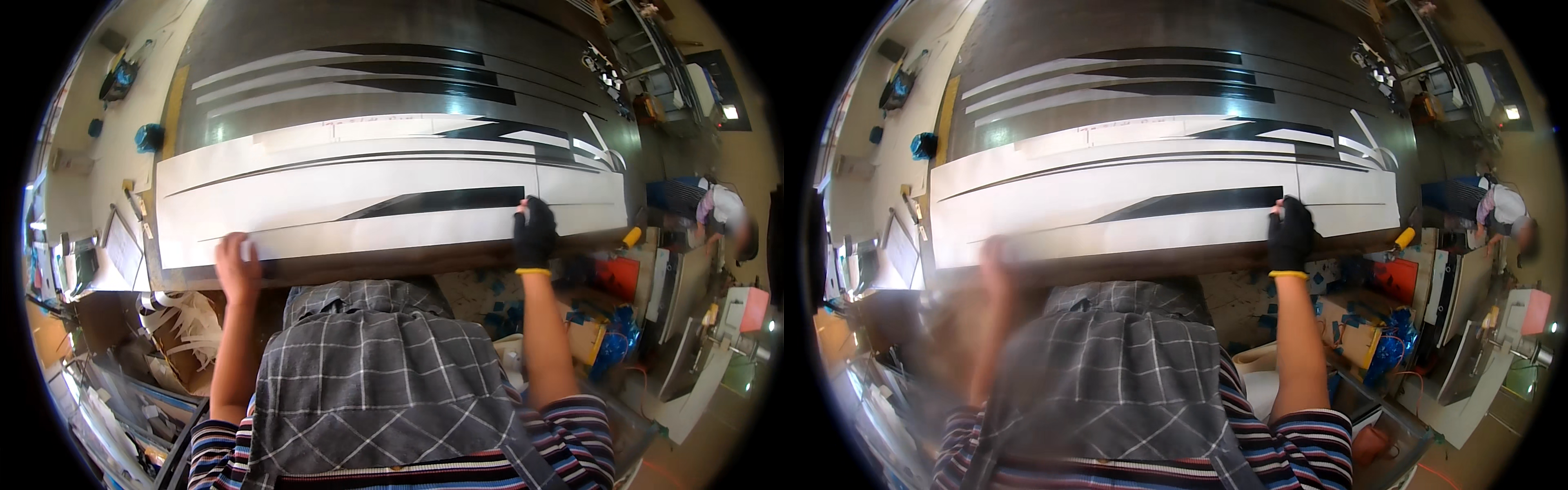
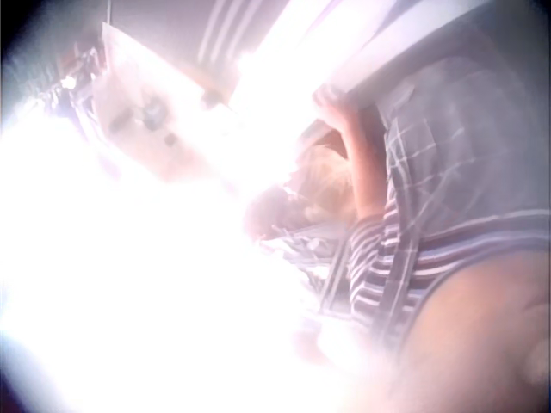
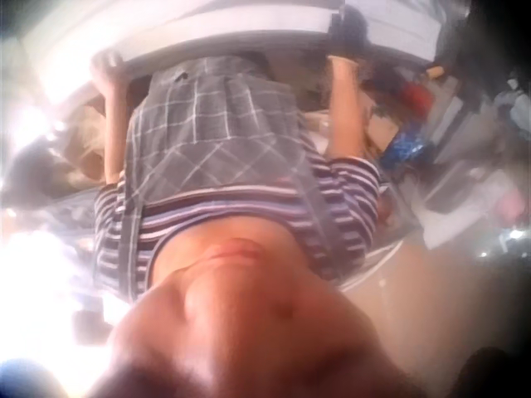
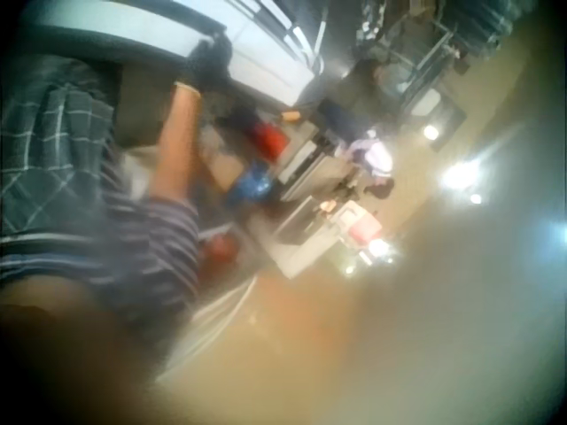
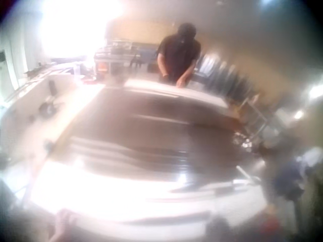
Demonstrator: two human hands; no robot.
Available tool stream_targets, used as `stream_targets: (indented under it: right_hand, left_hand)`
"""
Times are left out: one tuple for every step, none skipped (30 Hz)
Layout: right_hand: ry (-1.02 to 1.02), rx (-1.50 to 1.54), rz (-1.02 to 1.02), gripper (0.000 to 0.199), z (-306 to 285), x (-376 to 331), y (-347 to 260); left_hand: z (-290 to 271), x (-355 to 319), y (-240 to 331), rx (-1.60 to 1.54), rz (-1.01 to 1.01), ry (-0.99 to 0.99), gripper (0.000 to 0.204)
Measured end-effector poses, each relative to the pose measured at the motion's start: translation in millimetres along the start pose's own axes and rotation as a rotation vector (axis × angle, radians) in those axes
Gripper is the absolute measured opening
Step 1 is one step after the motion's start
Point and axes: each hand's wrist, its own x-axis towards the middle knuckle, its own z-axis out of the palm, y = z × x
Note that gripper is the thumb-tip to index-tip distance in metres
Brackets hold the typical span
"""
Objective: The person aligns and smooths white and black decorative strips onto a large flat panel using a squeegee. They then use a thin wire tool to lift and remove a clear protective film from the surface. The person continues to smooth the applied strips with the squeegee.
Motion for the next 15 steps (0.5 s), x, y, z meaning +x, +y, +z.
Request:
stream_targets:
  right_hand:
    - [-0.084,0.048,-0.057,0.017,1.8,-5.5,-18.4]
    - [-0.098,0.062,-0.12,0.017,7.4,-11.9,-35.4]
    - [-0.109,0.086,-0.181,0.017,14.6,-19.2,-50.1]
    - [-0.127,0.099,-0.193,0.018,18.9,-23.5,-62.5]
    - [-0.144,0.111,-0.205,0.019,22.8,-26.8,-73.3]
    - [-0.159,0.123,-0.217,0.02,26.3,-29.5,-81.8]
    - [-0.126,0.094,-0.221,0.021,29.4,-32.2,-86.8]
    - [-0.092,0.066,-0.225,0.022,32.8,-35.0,-90.9]
    - [-0.058,0.038,-0.228,0.022,35.6,-36.8,-94.0]
    - [-0.068,0.037,-0.217,0.023,35.9,-36.8,-95.3]
    - [-0.078,0.036,-0.206,0.024,35.5,-36.2,-96.2]
    - [-0.088,0.034,-0.195,0.024,35.2,-35.7,-97.0]
    - [-0.084,0.029,-0.198,0.024,35.1,-35.1,-97.5]
    - [-0.08,0.023,-0.201,0.024,35.1,-34.5,-98.1]
    - [-0.076,0.017,-0.204,0.024,35.5,-34.0,-98.5]
  left_hand:
    - [5.5,-8.5,14.1,-0.045,0.09,-0.004,0.023]
    - [11.2,-11.0,26.2,-0.044,0.157,-0.045,0.03]
    - [13.5,-12.5,37.2,-0.034,0.227,-0.085,0.037]
    - [13.0,-15.9,49.2,-0.029,0.226,-0.077,0.042]
    - [12.2,-17.8,55.9,-0.024,0.226,-0.068,0.046]
    - [19.9,-21.4,51.8,-0.03,0.21,-0.071,0.048]
    - [20.1,-21.1,53.5,-0.025,0.204,-0.066,0.048]
    - [20.3,-21.0,56.6,-0.019,0.198,-0.061,0.049]
    - [20.3,-20.7,58.9,-0.014,0.192,-0.057,0.049]
    - [19.2,-19.7,61.2,-0.009,0.186,-0.061,0.049]
    - [18.2,-19.0,62.7,-0.001,0.179,-0.068,0.049]
    - [17.2,-18.5,63.8,0.008,0.172,-0.075,0.048]
    - [16.5,-17.4,65.0,0.015,0.166,-0.082,0.048]
    - [15.2,-16.1,66.1,0.015,0.164,-0.085,0.048]
    - [13.6,-14.6,66.9,0.014,0.162,-0.088,0.047]
